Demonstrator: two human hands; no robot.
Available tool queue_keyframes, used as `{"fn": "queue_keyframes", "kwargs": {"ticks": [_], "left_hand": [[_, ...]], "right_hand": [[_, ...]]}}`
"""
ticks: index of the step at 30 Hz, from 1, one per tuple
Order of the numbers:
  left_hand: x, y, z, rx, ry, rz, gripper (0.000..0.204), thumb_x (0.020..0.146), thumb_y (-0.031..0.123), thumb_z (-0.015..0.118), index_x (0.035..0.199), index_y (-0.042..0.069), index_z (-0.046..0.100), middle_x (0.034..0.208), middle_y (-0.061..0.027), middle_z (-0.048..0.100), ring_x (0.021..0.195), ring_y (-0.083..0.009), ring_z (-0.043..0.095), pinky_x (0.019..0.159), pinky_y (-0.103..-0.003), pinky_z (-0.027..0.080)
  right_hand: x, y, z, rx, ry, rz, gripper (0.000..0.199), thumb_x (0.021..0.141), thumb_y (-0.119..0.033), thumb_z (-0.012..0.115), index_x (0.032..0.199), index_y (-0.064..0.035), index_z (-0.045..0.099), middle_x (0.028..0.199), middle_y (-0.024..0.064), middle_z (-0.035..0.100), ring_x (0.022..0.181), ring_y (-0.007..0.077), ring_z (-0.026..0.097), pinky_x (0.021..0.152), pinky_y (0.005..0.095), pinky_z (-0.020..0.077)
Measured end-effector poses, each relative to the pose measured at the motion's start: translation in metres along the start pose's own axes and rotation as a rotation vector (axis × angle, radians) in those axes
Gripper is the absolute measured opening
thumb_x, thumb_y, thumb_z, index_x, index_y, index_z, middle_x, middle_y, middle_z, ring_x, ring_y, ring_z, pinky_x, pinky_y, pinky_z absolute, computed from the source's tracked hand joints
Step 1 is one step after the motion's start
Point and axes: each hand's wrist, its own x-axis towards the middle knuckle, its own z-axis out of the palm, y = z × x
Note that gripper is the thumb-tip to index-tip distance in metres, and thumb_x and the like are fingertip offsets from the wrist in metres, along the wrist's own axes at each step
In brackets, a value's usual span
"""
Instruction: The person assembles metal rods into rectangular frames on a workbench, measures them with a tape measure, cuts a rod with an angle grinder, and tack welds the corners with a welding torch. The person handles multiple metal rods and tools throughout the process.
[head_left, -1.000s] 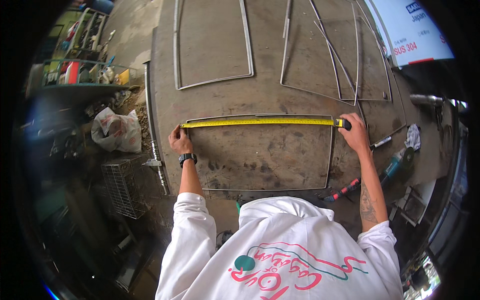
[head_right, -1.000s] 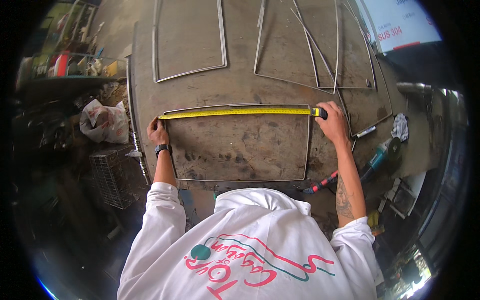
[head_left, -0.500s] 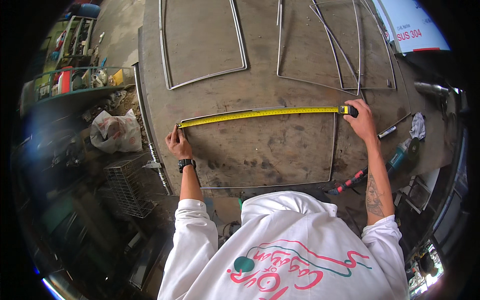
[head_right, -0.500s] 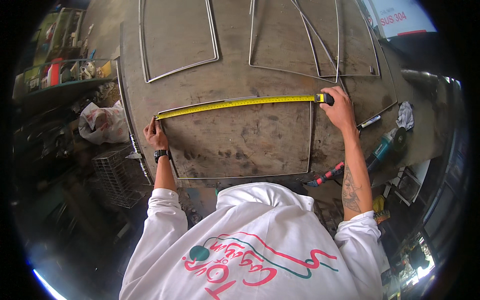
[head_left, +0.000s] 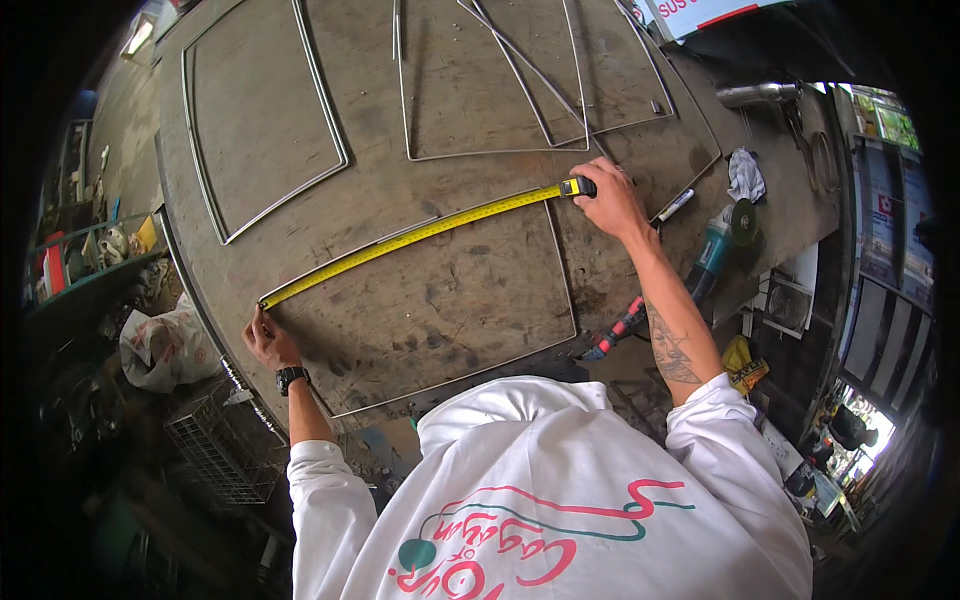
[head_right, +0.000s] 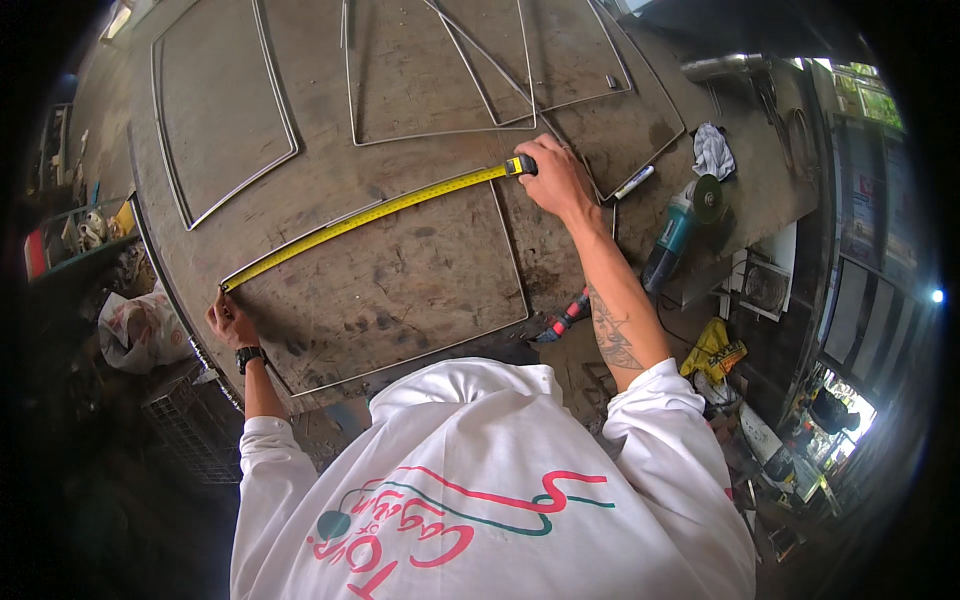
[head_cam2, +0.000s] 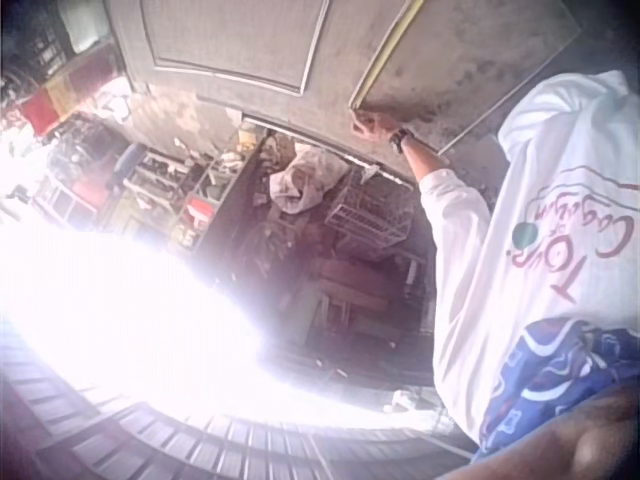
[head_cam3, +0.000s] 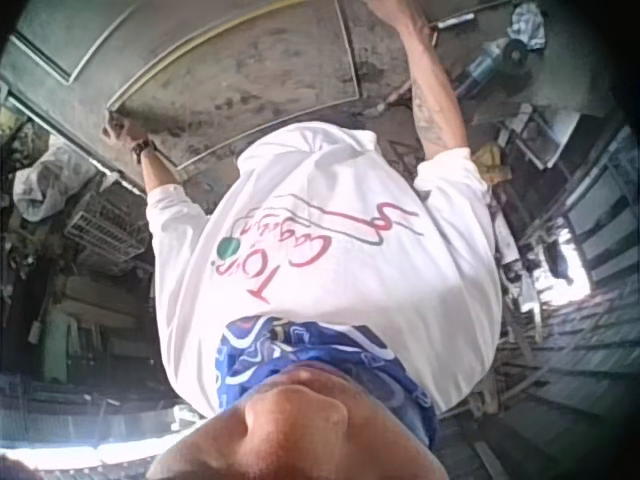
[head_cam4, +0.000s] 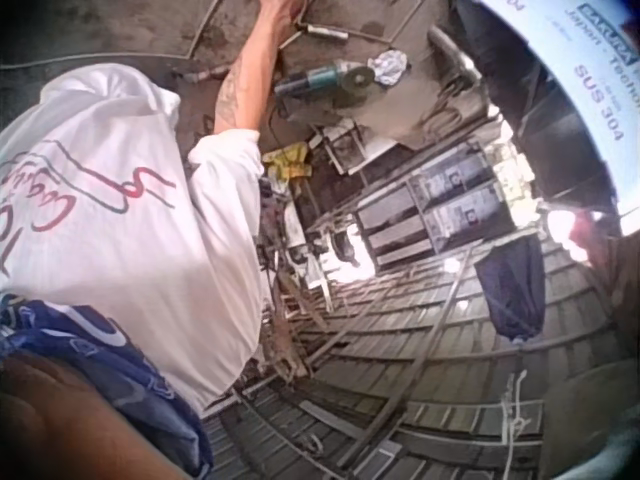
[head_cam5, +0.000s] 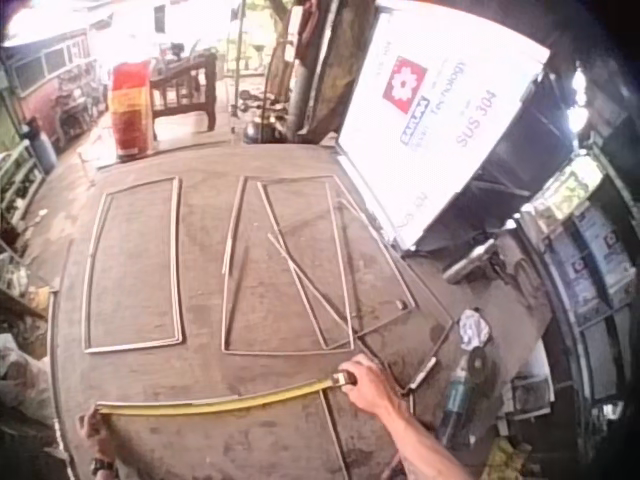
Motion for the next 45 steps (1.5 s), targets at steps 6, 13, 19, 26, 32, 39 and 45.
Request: {"fn": "queue_keyframes", "kwargs": {"ticks": [6,13,19,26,32,39,45], "left_hand": [[0.0,-0.001,-0.001,0.045,-0.008,-0.016,0.027,0.101,0.013,0.068,0.126,0.018,0.074,0.103,-0.0099,0.06,0.085,-0.0243,0.06,0.078,-0.039,0.05],[0.0,-0.001,0.001,0.021,0.009,0.0,0.026,0.101,0.013,0.068,0.126,0.017,0.075,0.104,-0.0099,0.06,0.086,-0.0237,0.06,0.079,-0.039,0.049],[0.005,-0.006,-0.006,-0.061,-0.08,-0.099,0.028,0.1,0.014,0.069,0.128,0.015,0.075,0.104,-0.0074,0.06,0.082,-0.0182,0.058,0.076,-0.034,0.049],[0.011,0.0,-0.014,-0.065,-0.132,-0.092,0.03,0.099,0.015,0.07,0.129,0.015,0.075,0.096,-0.0038,0.062,0.078,-0.0173,0.057,0.074,-0.034,0.05],[0.012,0.016,-0.015,0.072,-0.119,-0.153,0.029,0.099,0.021,0.07,0.128,0.019,0.074,0.096,-0.007,0.065,0.081,-0.0217,0.064,0.076,-0.038,0.053],[0.012,0.024,-0.011,0.139,-0.109,-0.17,0.03,0.1,0.02,0.066,0.129,0.021,0.07,0.099,-0.0085,0.065,0.084,-0.025,0.065,0.078,-0.041,0.053],[0.008,0.02,-0.002,0.108,-0.057,-0.174,0.03,0.1,0.017,0.062,0.129,0.019,0.069,0.103,-0.0103,0.064,0.09,-0.0282,0.064,0.084,-0.043,0.052]], "right_hand": [[-0.005,-0.006,0.001,-0.05,-0.001,0.023,0.044,0.08,-0.004,0.08,0.122,-0.0074,0.068,0.122,0.0111,0.065,0.117,0.037,0.062,0.1,0.0454,0.0499],[-0.008,0.008,0.009,-0.008,0.032,-0.036,0.055,0.084,-0.004,0.076,0.137,-0.0098,0.063,0.132,0.0119,0.064,0.122,0.0375,0.06,0.104,0.0461,0.0495],[-0.01,0.003,0.012,-0.017,0.047,-0.01,0.056,0.086,-0.006,0.075,0.14,-0.0122,0.062,0.133,0.01,0.063,0.123,0.0373,0.06,0.103,0.0469,0.0506],[-0.015,0.002,0.015,0.044,0.061,0.051,0.058,0.086,-0.007,0.076,0.141,-0.0142,0.06,0.135,0.0074,0.061,0.124,0.037,0.059,0.102,0.0468,0.051],[-0.014,0.008,0.019,0.025,0.092,0.022,0.057,0.085,-0.007,0.076,0.14,-0.014,0.061,0.133,0.0068,0.062,0.123,0.0368,0.059,0.102,0.0469,0.0513],[-0.015,0.004,0.015,0.026,0.076,0.04,0.055,0.085,-0.006,0.076,0.137,-0.0142,0.061,0.131,0.0072,0.062,0.122,0.037,0.06,0.101,0.0473,0.0521],[-0.014,0.002,0.014,0.047,0.059,0.053,0.054,0.086,-0.006,0.076,0.137,-0.0131,0.061,0.133,0.0087,0.062,0.122,0.0377,0.061,0.1,0.0472,0.0518]]}}
